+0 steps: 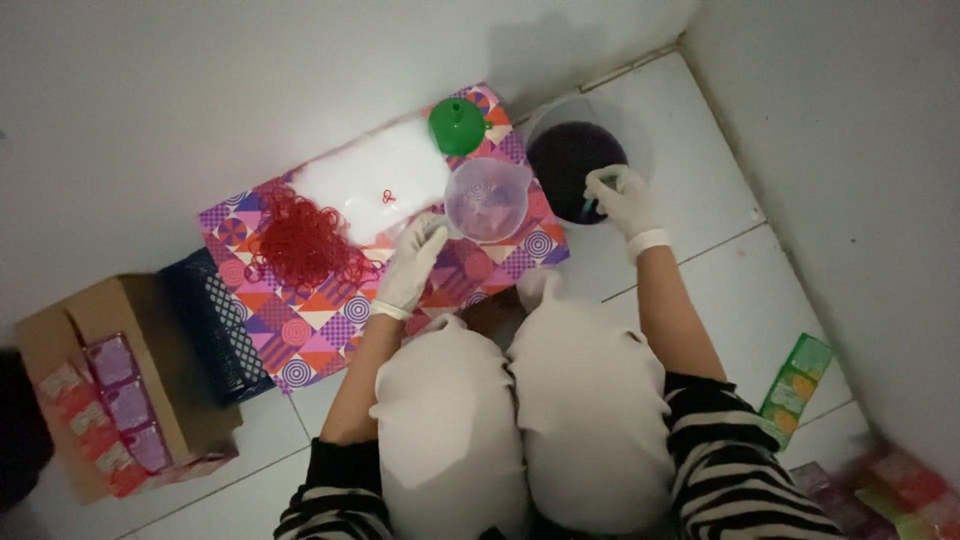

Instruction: The person sits on the floor and stirs a dark liquid in a bucket using a green ladle. They repeatedly scoop the liquid and pour it into a clear plastic measuring cup placed on a patterned mat.

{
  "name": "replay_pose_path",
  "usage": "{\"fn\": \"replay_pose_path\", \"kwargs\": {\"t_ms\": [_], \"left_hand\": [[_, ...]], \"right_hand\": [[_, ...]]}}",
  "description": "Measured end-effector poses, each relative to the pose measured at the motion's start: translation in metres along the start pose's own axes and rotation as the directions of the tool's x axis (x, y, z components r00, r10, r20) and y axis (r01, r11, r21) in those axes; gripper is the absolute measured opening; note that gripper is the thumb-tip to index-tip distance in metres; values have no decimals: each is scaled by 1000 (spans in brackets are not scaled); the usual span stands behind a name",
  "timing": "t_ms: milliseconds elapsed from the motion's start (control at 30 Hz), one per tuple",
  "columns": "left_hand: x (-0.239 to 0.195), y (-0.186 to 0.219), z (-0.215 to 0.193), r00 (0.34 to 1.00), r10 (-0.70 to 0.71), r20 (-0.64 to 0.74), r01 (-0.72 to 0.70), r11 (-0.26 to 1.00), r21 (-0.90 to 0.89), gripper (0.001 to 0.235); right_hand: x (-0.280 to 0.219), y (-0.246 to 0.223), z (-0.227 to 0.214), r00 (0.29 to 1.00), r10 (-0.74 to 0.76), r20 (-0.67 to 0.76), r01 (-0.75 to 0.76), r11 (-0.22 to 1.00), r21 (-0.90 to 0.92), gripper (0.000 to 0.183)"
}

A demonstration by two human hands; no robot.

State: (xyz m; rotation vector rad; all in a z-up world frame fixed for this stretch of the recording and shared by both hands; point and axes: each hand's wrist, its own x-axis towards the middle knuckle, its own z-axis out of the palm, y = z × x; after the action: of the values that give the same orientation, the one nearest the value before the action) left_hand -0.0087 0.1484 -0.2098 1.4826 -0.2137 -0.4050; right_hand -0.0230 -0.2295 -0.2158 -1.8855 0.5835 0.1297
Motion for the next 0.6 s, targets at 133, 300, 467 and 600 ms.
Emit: {"fn": "replay_pose_path", "kwargs": {"t_ms": [133, 300, 467, 600], "left_hand": [[6, -3, -1, 991, 117, 57, -124, 983, 133, 31], [7, 3, 11, 981, 193, 20, -167, 786, 595, 37], [12, 1, 21, 959, 279, 51, -237, 689, 685, 41], [14, 21, 28, 877, 472, 91, -416, 649, 638, 40]], "right_hand": [[2, 4, 10, 977, -74, -198, 66, 997, -50, 30], [-15, -25, 26, 929, -278, -243, 133, 866, -482, 30], [20, 11, 35, 940, -280, -195, 177, 888, -425, 38], [24, 6, 40, 965, -235, -117, 204, 951, -233, 34]]}}
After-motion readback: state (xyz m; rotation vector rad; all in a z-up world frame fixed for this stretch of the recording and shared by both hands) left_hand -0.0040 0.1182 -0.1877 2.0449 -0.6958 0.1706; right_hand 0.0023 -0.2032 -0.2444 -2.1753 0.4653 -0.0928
